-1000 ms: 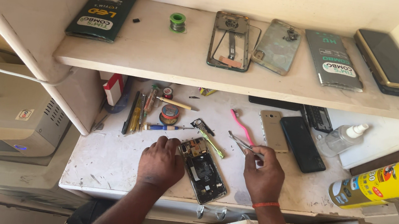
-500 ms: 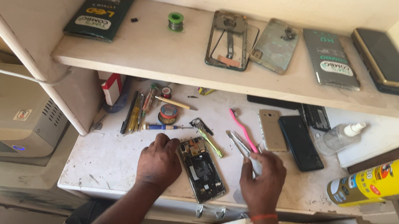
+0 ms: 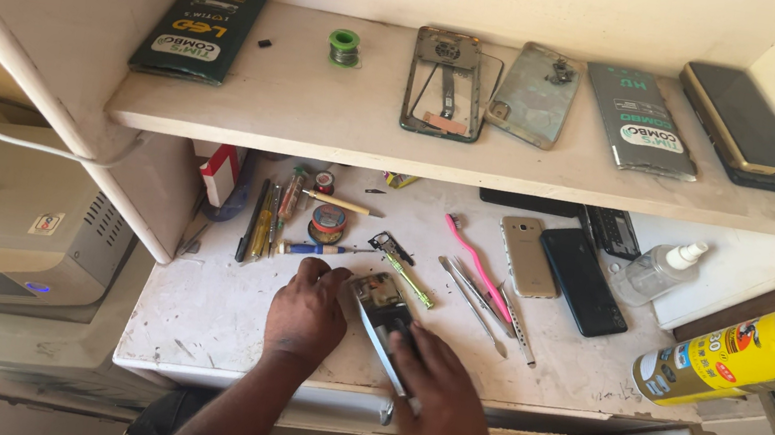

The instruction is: The person disassembles a smartphone on a workbench, using a screwdriver and tweezers to remove screws and separate the screen assembly from the chassis. The person then uses a cotton swab to clean the internal components before reassembling the device.

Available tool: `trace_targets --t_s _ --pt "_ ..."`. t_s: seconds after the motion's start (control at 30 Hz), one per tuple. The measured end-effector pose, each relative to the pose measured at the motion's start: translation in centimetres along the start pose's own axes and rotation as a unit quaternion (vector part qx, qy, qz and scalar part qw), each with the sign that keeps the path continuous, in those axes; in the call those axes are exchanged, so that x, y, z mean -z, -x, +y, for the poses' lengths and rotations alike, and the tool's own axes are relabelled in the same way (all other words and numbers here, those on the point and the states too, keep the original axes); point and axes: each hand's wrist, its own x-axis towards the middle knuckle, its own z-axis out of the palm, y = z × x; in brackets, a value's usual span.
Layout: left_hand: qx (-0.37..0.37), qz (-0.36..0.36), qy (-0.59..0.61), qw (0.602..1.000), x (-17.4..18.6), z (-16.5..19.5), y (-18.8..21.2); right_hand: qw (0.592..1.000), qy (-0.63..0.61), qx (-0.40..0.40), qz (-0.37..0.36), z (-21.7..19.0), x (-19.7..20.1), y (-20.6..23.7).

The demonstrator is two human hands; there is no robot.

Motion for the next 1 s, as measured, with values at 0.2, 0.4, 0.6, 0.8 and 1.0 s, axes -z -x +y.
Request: trace_targets --t_s 0.2,0.4,0.6,0.8,1.0 --pt "-0.001 -0.006 -0.004 1.0 -0.1 -0.1 0.0 0.993 -0.083 -0.088 0.018 0.8 0.4 0.6" --pt "-0.007 -0.026 -0.027 0.999 0.0 0.0 0.0 0.99 -0.111 -0.077 0.046 0.7 0.5 0.4" --pt "0.0 -0.028 -0.029 0.999 -0.1 0.1 -0.1 0.812 -0.419 -0.376 0.155 1.7 -0.5 -0.7" --pt "-0.003 -0.023 -0.018 1.0 0.1 0.2 -0.1 0.585 -0.671 -0.431 0.147 3.8 -1.3 -1.1" --pt "-0.006 -0.024 -0.018 1.0 0.1 0.2 0.0 0.5 -0.726 -0.455 0.13 5.9 -2.9 -0.8"
